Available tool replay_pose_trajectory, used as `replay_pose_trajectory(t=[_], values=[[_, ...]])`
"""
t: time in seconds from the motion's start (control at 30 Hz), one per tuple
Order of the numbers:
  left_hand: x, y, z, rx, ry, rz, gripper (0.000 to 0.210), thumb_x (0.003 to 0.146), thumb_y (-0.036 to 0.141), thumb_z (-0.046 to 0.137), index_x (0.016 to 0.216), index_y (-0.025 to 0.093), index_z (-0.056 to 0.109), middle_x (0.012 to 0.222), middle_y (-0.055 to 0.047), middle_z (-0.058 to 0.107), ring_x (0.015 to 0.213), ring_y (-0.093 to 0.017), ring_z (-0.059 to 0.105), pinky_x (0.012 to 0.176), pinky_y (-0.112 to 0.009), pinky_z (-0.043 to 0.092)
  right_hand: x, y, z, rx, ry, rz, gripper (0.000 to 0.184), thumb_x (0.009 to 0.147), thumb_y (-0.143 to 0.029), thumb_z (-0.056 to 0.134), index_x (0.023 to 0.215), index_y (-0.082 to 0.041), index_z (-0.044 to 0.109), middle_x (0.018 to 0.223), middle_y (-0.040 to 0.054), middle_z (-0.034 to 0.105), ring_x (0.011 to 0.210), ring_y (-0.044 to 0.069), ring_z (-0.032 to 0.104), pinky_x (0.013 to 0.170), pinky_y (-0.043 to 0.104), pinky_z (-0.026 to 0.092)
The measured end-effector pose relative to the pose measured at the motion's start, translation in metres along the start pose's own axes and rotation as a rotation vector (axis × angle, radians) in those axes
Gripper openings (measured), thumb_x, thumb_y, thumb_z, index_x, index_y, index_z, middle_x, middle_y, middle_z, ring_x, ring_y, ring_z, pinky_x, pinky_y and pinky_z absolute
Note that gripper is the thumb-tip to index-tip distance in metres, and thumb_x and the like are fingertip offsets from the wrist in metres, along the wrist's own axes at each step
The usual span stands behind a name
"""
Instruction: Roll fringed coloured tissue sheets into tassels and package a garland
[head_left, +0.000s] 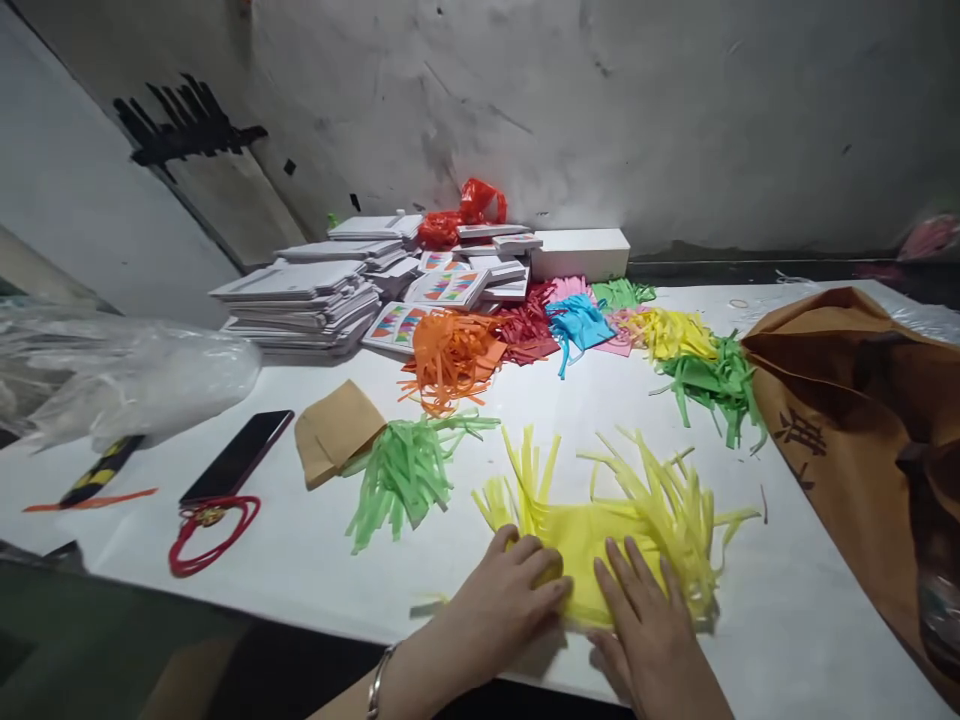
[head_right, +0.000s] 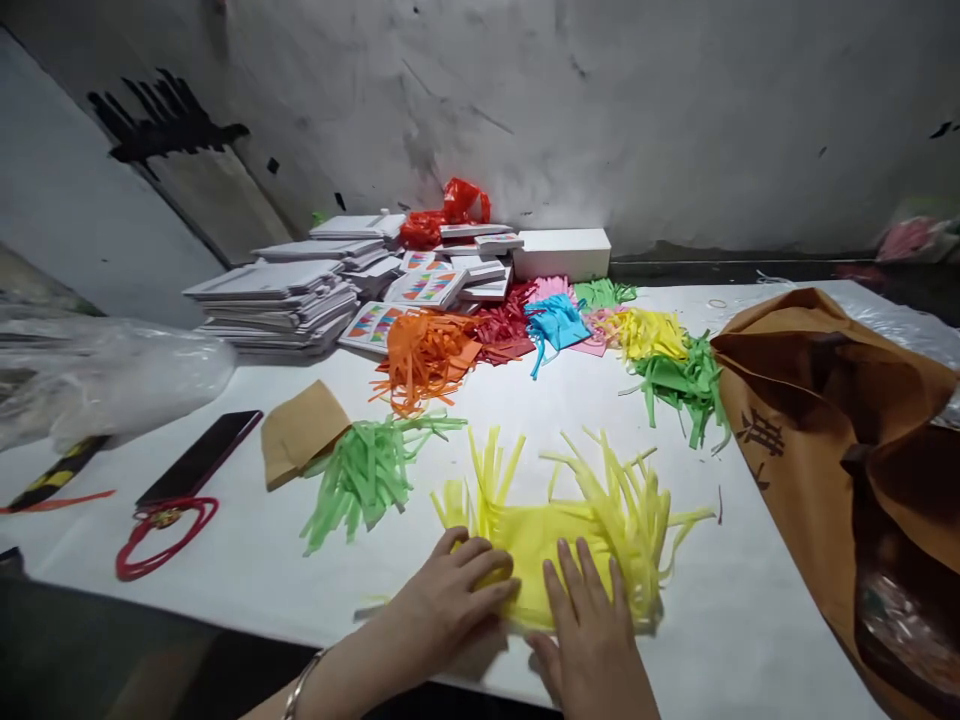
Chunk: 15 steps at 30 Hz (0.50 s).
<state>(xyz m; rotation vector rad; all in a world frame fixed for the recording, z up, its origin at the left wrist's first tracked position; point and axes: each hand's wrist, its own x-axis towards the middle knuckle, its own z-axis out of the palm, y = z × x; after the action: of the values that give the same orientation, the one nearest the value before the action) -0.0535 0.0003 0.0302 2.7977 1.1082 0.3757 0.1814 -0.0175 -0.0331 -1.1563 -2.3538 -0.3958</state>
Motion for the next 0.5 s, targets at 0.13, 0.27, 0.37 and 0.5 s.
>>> replay_pose_trajectory(t=[0.13, 0.27, 0.37, 0.5], values=[[-0.028, -0.015, -0.004, -0.069, 0.136, -0.084, 0.02, 0.098, 0.01, 0.052, 0.106, 0.024, 0.064, 0.104, -0.003, 0.071, 0.094, -0.02, 0.059, 0.093, -0.041, 0.033, -0.012, 0.011, -0.007, 0.017, 0.044, 0.088, 0.038, 0.102, -0.035, 0.048, 0.13, -0.012, 0.06, 0.138, 0.0183, 0.063, 0.128, 0.036, 0.058, 0.106, 0.054, 0.04], [-0.038, -0.001, -0.019, -0.097, 0.168, -0.188, 0.021, 0.092, 0.019, 0.06, 0.113, 0.023, 0.062, 0.117, -0.007, 0.07, 0.106, -0.027, 0.057, 0.098, -0.046, 0.033, -0.007, 0.021, -0.023, 0.133, 0.058, -0.037, 0.034, 0.096, -0.028, 0.061, 0.126, -0.011, 0.063, 0.133, 0.0174, 0.066, 0.129, 0.032, 0.058, 0.11, 0.049, 0.041], [-0.025, 0.015, -0.021, -0.119, 0.154, -0.149, 0.035, 0.089, 0.033, 0.067, 0.121, 0.022, 0.06, 0.126, -0.01, 0.068, 0.113, -0.031, 0.055, 0.102, -0.05, 0.034, 0.002, 0.023, -0.029, 0.22, 0.027, -0.155, 0.03, 0.095, -0.011, 0.055, 0.121, -0.014, 0.067, 0.123, 0.0099, 0.073, 0.12, 0.024, 0.066, 0.112, 0.041, 0.04], [0.001, 0.028, -0.004, -0.21, 0.159, -0.092, 0.031, 0.09, 0.027, 0.067, 0.118, 0.018, 0.06, 0.118, -0.01, 0.07, 0.105, -0.027, 0.058, 0.094, -0.043, 0.044, 0.007, 0.018, -0.029, 0.297, 0.057, -0.08, 0.026, 0.095, -0.007, 0.051, 0.11, -0.015, 0.07, 0.109, 0.0064, 0.077, 0.105, 0.02, 0.071, 0.106, 0.037, 0.042]])
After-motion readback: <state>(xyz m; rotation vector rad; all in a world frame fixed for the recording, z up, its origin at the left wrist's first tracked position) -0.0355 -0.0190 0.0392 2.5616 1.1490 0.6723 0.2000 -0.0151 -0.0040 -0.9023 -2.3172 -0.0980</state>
